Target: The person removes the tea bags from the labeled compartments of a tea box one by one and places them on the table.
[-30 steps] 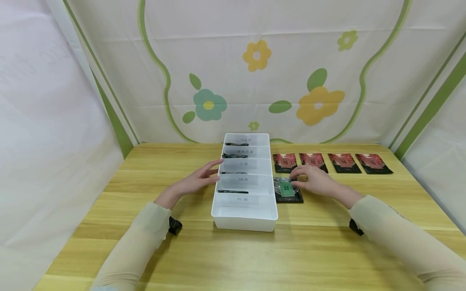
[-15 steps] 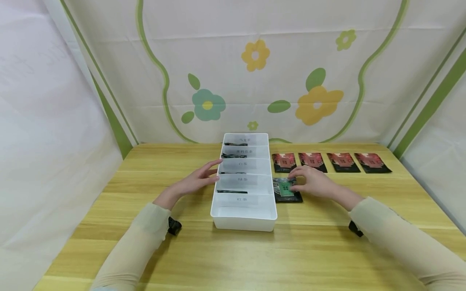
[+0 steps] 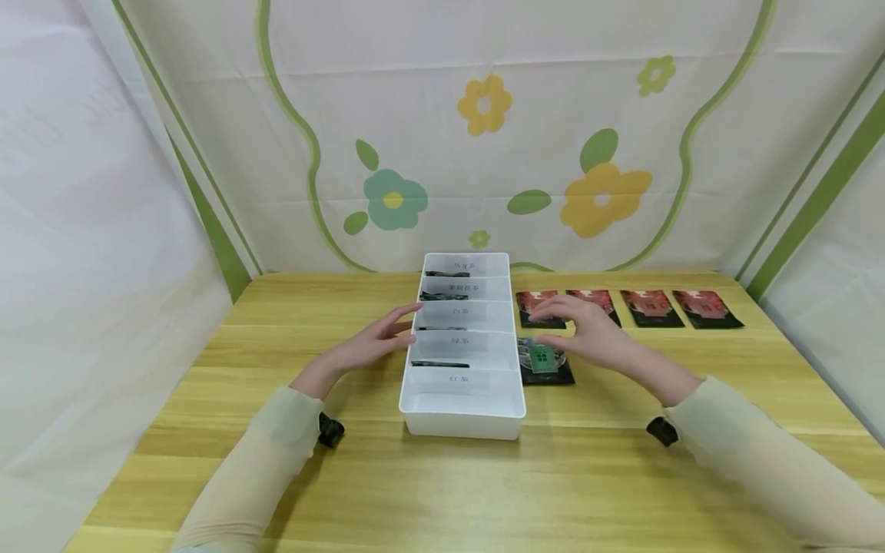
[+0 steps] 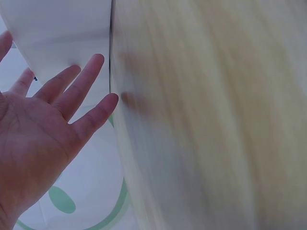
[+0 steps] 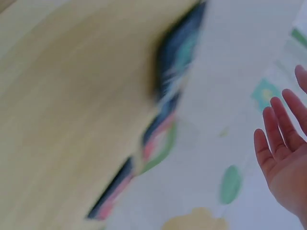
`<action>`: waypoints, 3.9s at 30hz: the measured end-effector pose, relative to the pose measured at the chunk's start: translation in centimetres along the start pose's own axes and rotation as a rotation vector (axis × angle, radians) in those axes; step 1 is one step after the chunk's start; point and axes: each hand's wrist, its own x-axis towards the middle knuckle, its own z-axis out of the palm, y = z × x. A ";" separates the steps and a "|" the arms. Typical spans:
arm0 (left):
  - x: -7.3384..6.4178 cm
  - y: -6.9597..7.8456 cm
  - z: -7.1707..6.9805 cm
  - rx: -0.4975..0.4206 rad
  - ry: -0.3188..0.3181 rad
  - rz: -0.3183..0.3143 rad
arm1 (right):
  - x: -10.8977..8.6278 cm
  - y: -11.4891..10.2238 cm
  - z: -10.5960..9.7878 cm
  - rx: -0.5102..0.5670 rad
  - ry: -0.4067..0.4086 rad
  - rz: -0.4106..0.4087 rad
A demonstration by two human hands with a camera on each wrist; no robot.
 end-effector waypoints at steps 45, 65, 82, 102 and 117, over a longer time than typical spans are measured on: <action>0.0 0.0 0.0 -0.008 -0.005 -0.021 | 4.0 -6.6 6.9 0.123 -0.026 -0.188; -0.1 0.2 0.1 0.004 0.005 -0.022 | 3.0 -6.1 2.8 0.114 0.318 -0.302; 0.0 -0.1 0.0 -0.006 -0.004 -0.011 | -1.4 -3.0 -2.2 0.016 0.447 -0.186; 0.0 0.1 0.1 0.004 0.006 0.002 | -8.5 3.1 -4.9 -0.183 0.334 0.059; 0.0 0.0 0.2 0.007 0.001 0.001 | -7.8 7.1 -3.7 -0.163 -0.065 0.298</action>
